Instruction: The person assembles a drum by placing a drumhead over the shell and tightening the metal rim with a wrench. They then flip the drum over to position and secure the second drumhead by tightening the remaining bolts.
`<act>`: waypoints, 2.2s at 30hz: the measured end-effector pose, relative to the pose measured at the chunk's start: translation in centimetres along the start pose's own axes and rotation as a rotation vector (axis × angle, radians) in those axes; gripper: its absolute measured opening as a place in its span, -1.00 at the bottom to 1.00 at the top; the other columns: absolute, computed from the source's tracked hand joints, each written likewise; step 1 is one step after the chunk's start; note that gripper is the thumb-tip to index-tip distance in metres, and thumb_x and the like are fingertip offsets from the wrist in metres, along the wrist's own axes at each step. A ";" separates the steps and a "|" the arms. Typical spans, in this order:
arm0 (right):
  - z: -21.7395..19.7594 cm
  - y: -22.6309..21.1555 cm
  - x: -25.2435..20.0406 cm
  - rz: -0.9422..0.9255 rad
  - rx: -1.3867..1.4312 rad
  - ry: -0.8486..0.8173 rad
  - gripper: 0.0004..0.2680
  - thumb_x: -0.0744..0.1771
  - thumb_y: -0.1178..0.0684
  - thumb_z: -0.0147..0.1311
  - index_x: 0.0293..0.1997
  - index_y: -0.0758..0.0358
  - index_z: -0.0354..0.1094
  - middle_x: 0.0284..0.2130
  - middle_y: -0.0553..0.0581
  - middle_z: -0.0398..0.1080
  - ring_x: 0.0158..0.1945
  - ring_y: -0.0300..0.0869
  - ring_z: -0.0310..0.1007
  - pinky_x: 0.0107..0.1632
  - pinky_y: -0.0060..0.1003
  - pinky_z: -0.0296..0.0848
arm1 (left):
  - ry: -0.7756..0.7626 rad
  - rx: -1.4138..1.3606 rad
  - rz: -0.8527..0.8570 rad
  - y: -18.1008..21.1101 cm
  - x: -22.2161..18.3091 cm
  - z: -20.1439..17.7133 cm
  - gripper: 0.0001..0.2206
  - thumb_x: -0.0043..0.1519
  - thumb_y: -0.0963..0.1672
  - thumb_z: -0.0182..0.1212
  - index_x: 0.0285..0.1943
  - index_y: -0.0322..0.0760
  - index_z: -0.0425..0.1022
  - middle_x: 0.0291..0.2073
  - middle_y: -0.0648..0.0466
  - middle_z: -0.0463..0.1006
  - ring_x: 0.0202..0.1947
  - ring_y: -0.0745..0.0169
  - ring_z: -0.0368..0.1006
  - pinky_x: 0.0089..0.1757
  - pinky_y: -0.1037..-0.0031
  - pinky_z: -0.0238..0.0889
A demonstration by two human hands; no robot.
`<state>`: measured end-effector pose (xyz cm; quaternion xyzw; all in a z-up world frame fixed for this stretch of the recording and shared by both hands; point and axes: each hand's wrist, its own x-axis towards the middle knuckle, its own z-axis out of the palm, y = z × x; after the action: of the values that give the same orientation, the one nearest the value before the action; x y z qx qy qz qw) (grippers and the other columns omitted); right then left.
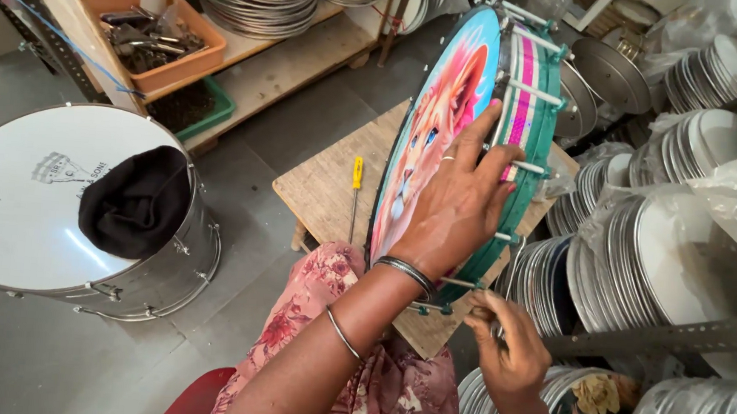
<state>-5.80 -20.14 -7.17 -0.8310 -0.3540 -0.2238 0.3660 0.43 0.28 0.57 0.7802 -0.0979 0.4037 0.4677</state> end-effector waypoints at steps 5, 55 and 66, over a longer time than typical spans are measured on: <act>-0.4 1.9 0.2 -0.164 -0.261 0.083 -0.69 0.22 0.10 0.38 0.01 0.31 0.43 -0.20 0.18 0.45 -0.09 -0.05 0.49 -0.08 -0.16 0.53 | 0.029 0.033 0.038 0.0 0.1 -0.1 -0.67 0.21 -0.21 0.29 0.15 -0.20 0.39 0.46 -0.21 0.14 0.38 -0.32 0.27 0.19 0.12 0.34; -1.3 0.5 7.9 -0.003 0.465 0.716 -0.69 0.59 -0.15 -0.25 -0.11 0.32 0.07 -0.51 0.18 0.14 -0.53 -0.16 0.20 -0.40 -0.34 0.33 | -0.043 0.038 -0.031 1.4 0.1 -1.0 -0.70 0.24 -0.22 0.26 0.17 -0.23 0.43 0.48 -0.17 0.13 0.39 -0.27 0.27 0.23 0.15 0.29; -0.6 -0.5 9.7 -0.102 0.327 0.686 -0.70 0.57 -0.16 -0.22 -0.11 0.31 0.03 -0.55 0.17 0.16 -0.58 -0.19 0.21 -0.48 -0.39 0.31 | -0.034 0.034 -0.012 1.5 -0.4 -0.8 -0.69 0.23 -0.22 0.26 0.16 -0.24 0.42 0.47 -0.18 0.12 0.41 -0.29 0.23 0.25 0.14 0.27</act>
<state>0.04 -16.22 -0.42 -0.6199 -0.2830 -0.4474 0.5792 -1.10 0.04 1.46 0.7952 -0.0945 0.3892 0.4552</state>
